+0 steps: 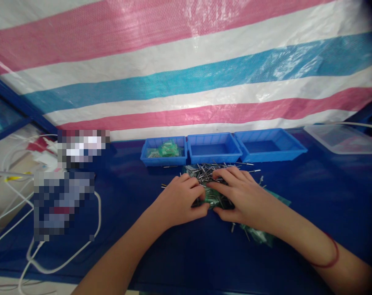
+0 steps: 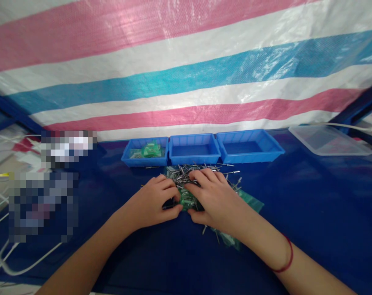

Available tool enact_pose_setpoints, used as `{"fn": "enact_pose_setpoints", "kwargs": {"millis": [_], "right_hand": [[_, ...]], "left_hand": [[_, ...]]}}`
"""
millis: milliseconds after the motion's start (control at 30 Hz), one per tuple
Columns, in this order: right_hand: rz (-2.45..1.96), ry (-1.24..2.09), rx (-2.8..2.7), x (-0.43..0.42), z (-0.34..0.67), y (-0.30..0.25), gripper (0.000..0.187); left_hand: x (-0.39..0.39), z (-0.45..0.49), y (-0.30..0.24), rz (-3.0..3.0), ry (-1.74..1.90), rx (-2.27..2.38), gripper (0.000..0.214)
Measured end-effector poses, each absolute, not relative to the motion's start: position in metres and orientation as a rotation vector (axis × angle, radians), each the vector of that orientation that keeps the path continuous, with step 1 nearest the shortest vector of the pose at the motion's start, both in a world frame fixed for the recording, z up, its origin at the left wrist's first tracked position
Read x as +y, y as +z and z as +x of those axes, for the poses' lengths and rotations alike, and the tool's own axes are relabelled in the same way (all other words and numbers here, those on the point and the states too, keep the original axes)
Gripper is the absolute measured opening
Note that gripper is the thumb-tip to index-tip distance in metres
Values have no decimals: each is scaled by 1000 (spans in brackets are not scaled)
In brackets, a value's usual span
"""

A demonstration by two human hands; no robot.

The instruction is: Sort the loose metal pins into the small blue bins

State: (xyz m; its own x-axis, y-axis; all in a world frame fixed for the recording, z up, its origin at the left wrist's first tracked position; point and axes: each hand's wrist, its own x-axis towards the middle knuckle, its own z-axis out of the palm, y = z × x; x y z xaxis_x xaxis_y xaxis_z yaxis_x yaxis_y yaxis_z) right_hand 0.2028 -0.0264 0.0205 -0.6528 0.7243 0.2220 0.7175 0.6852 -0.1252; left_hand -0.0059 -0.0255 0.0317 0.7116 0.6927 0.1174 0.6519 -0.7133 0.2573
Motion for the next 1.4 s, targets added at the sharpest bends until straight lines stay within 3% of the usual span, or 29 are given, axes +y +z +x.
{"fn": "enact_pose_setpoints", "kwargs": {"millis": [533, 767, 1033, 1167, 1400], "right_hand": [[-1051, -23, -2588, -24, 197, 21, 14], [-1024, -10, -2495, -23, 199, 23, 19], [-964, 164, -2241, -23, 201, 24, 21], [-974, 315, -2085, -30, 195, 28, 21], [-976, 497, -2040, -31, 194, 30, 17]], "left_hand": [[-23, -7, 33, 2657, 298, 1128, 16], [-21, -9, 30, 2611, 353, 1129, 28], [-22, -4, 31, 2408, 750, 1201, 34], [-22, 1, 33, 2327, 753, 1117, 18], [-24, 5, 32, 2160, 832, 1185, 18]]}}
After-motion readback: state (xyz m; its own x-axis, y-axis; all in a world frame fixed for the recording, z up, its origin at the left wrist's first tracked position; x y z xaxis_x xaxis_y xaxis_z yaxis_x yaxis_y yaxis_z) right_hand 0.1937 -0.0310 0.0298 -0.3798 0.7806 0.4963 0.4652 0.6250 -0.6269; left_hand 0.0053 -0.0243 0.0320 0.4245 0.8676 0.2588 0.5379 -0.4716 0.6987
